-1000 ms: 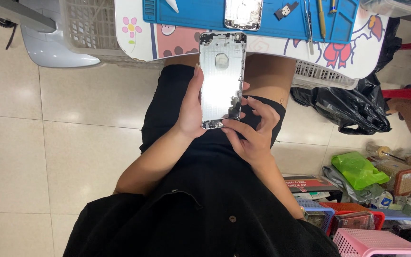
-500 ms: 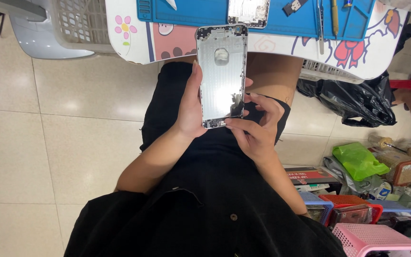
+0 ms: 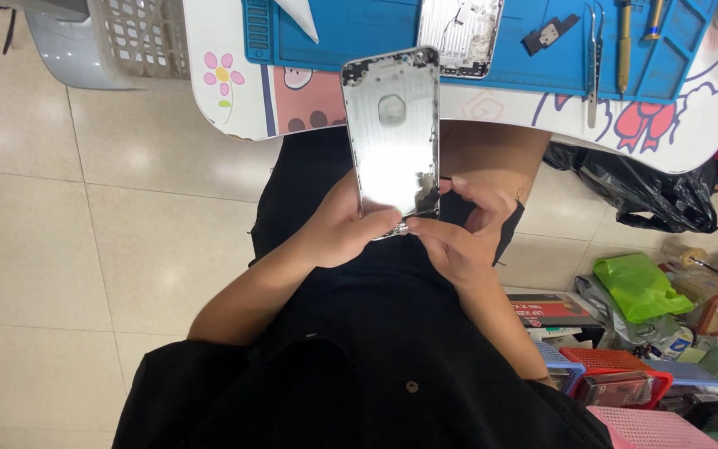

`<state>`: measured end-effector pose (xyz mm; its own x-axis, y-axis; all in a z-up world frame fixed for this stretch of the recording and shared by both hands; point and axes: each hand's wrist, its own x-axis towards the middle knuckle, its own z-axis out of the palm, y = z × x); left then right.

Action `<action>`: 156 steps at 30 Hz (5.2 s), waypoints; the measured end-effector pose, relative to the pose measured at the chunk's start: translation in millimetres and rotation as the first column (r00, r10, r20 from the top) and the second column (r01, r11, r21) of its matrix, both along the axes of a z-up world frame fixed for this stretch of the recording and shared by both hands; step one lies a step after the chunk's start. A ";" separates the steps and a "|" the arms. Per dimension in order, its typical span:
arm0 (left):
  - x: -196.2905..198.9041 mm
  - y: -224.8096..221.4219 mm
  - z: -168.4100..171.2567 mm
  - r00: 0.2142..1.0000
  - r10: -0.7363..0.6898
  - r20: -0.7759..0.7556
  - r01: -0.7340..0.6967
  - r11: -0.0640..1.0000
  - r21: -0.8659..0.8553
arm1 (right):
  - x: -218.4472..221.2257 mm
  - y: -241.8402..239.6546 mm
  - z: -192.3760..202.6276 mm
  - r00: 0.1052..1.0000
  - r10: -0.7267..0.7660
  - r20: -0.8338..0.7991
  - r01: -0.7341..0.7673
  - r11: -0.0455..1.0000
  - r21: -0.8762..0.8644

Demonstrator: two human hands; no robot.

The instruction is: The person repairs a disassembled smartphone on a blue repair mat. They use a pry tool to work around the phone's internal frame, use a screwdriver on the phone's edge, lift and reposition the phone body, and handle the removed back cover while working on the device.

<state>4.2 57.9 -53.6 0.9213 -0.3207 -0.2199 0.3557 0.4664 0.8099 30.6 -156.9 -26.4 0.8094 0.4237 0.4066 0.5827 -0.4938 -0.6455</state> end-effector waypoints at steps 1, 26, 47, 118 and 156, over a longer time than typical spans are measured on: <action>3.0 1.4 7.2 1.000 0.004 -0.004 -0.004 1.000 0.003 | 2.8 -0.5 -1.8 1.000 0.004 -0.004 -0.004 1.000 0.003; 1.6 19.7 23.3 0.997 0.062 0.055 -0.069 0.985 0.157 | 19.0 11.6 2.1 0.995 0.072 0.064 -0.074 0.997 0.028; 8.8 31.7 12.1 0.998 0.064 0.020 -0.065 0.996 0.067 | 20.4 24.2 -6.4 0.993 0.086 0.082 -0.086 0.996 -0.009; 48.7 83.9 56.5 0.868 0.271 0.416 -0.486 0.640 0.595 | 80.1 85.2 18.6 0.949 0.056 0.309 -0.034 0.997 -0.075; -28.2 -41.3 41.3 0.996 0.083 -0.029 -0.082 0.750 -0.657 | -48.8 -9.2 8.1 0.915 0.005 0.404 -0.055 0.992 0.114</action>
